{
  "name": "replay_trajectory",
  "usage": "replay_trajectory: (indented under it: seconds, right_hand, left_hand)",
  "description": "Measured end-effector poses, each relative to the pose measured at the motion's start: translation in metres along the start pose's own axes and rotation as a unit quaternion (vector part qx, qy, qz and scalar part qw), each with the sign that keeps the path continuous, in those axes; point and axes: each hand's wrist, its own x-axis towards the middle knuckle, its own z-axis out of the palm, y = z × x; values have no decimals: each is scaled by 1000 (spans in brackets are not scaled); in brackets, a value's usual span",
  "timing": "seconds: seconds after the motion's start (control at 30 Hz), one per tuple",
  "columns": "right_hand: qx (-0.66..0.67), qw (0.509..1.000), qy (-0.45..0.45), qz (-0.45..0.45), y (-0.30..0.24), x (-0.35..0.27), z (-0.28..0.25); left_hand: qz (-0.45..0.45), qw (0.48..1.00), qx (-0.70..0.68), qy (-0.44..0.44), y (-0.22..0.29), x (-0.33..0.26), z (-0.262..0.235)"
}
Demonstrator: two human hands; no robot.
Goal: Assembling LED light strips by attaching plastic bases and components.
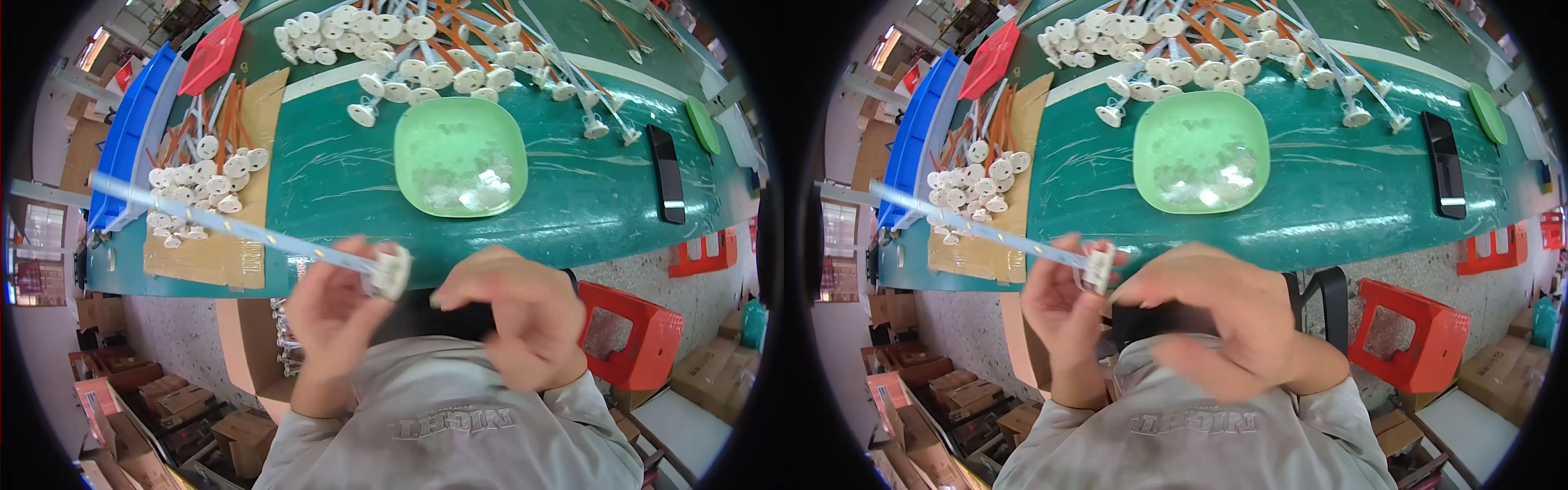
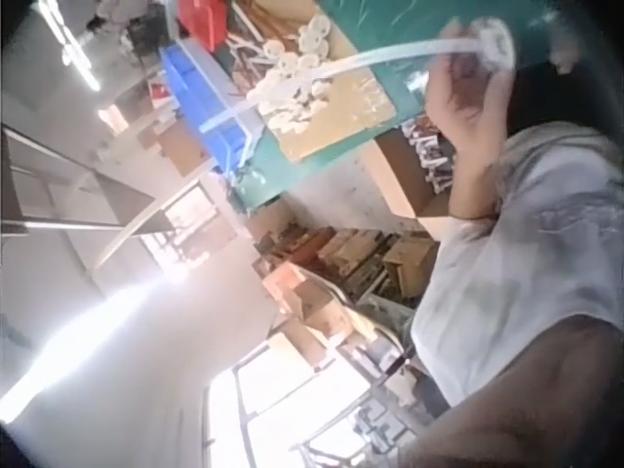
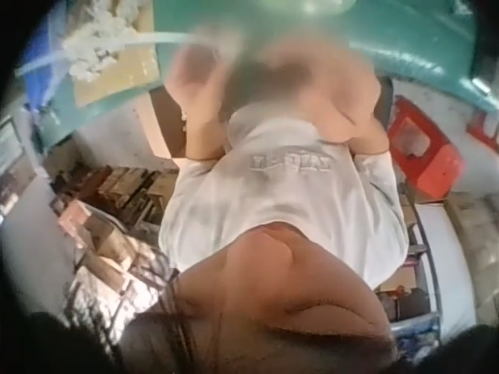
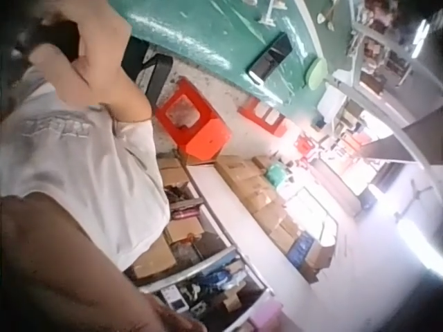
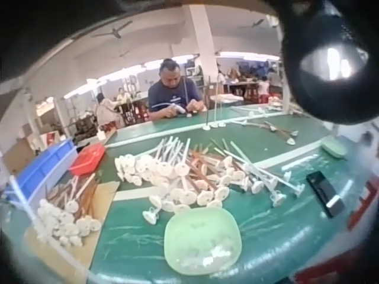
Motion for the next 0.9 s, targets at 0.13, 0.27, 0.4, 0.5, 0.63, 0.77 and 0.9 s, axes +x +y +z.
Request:
replay_trajectory:
  seconds: [0.13, 0.27, 0.4, 0.5, 0.63, 0.77, 0.9]
  right_hand:
    - [376, 920, 74, -76, -16, 12, 29]
    - [332, 941, 60, -35, -27, 16, 25]
    - [312, 949, 34, -28, -24, 22, 19]
    - [315, 949, -9, -23, -16, 27, 18]
    - [340, 937, -70, -40, -21, 33, 19]
    - [375, 917, -123, -53, -23, 38, 22]
    - [243, 957, 93, -127, -13, 16, 58]
  left_hand:
    - [-51, 979, 181, 85, 16, -2, -33]
    - [-31, 970, 225, 89, 18, -8, -51]
    - [-32, 931, 352, 91, 28, 2, -70]
    - [2, 868, 489, 90, 40, 21, -123]
    - [14, 687, 724, 60, 112, 72, -198]
    - [67, 623, 776, 71, 181, 129, -296]
    - [-42, 615, 784, 72, 204, 176, -319]
